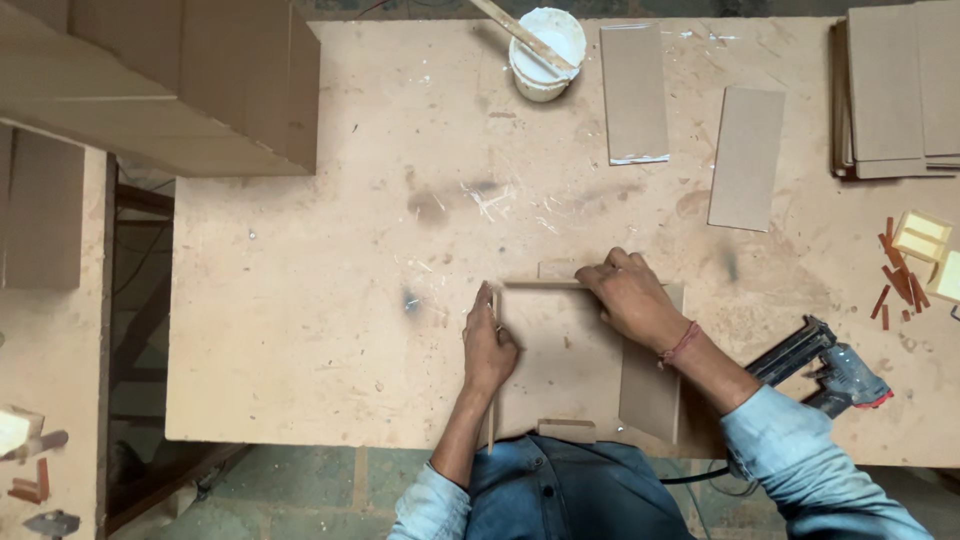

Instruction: The person assembles small wooden boxes by aligning pre-cut wooden panels and securing them with a pneumatic nail gun. They repeatedly position the panels, fire nails along the edges, and hand off completed boxes to a coworker.

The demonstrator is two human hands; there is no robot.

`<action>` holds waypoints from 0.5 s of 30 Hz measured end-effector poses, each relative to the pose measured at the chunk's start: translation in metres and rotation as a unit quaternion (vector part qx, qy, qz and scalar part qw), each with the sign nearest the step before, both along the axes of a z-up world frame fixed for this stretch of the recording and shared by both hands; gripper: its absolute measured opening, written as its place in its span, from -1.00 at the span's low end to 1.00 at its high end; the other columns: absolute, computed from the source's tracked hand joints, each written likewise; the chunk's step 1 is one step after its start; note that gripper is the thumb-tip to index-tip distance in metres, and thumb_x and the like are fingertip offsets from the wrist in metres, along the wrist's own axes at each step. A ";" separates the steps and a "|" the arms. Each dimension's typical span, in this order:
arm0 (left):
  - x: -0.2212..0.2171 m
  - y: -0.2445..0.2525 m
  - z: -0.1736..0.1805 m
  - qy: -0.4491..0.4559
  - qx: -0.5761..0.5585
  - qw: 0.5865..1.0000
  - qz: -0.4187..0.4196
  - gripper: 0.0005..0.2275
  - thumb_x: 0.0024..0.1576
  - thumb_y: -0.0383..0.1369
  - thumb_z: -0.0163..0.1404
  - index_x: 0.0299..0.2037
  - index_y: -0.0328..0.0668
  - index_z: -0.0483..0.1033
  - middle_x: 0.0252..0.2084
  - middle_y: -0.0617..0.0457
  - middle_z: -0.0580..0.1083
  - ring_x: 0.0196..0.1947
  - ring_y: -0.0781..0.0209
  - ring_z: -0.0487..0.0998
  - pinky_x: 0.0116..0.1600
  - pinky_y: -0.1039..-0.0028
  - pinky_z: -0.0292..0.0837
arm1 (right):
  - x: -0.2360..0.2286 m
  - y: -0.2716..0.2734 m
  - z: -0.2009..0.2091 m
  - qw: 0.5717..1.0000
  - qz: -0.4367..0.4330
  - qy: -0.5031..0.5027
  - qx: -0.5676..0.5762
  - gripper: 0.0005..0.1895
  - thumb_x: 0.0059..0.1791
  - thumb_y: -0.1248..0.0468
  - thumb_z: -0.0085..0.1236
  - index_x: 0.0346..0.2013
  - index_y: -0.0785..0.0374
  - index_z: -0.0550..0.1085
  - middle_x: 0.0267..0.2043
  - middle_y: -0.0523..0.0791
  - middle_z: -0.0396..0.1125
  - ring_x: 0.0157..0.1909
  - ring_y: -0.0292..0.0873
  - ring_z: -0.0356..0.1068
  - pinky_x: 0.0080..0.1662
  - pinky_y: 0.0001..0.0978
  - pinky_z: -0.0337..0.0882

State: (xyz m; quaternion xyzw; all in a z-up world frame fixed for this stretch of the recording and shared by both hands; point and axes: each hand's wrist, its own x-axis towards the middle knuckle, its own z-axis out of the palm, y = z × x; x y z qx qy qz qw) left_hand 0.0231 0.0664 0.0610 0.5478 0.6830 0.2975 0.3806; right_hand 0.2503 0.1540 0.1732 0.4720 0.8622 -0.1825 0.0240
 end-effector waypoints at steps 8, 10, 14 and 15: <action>0.002 0.006 0.014 -0.037 -0.024 0.999 0.005 -0.27 -0.09 -0.72 -0.18 0.43 -0.38 0.09 0.27 -0.40 0.33 0.27 -0.25 0.37 0.32 0.26 0.31 | -0.002 -0.006 -0.018 1.000 0.024 0.010 0.007 -0.43 -0.35 0.41 0.28 -0.03 0.21 0.45 -0.16 -0.12 0.44 0.02 -0.02 0.28 0.02 -0.16 0.27; 0.002 0.008 0.016 -0.049 -0.043 0.998 0.014 -0.28 -0.07 -0.71 -0.21 0.44 -0.34 0.10 0.25 -0.38 0.34 0.24 -0.24 0.39 0.29 0.25 0.33 | -0.002 -0.005 -0.019 1.000 0.024 0.009 0.019 -0.44 -0.32 0.41 0.26 -0.01 0.21 0.45 -0.13 -0.13 0.44 0.04 -0.03 0.28 0.05 -0.16 0.26; 0.000 0.011 0.016 -0.048 0.023 0.999 -0.008 -0.25 -0.14 -0.74 -0.22 0.42 -0.34 0.13 0.27 -0.39 0.33 0.28 -0.29 0.33 0.34 0.21 0.24 | 0.008 -0.016 -0.028 0.986 -0.005 0.075 0.149 -0.45 -0.27 0.38 0.22 0.04 0.23 0.44 0.02 -0.07 0.43 0.11 -0.02 0.28 0.15 -0.07 0.25; 0.000 0.012 0.016 -0.055 0.004 0.998 -0.003 -0.25 -0.13 -0.73 -0.23 0.42 -0.30 0.13 0.26 -0.37 0.35 0.28 -0.27 0.34 0.33 0.23 0.26 | 0.014 -0.022 -0.033 0.973 -0.017 0.100 0.207 -0.45 -0.26 0.37 0.22 0.05 0.24 0.44 0.08 -0.04 0.42 0.14 -0.02 0.28 0.18 -0.02 0.25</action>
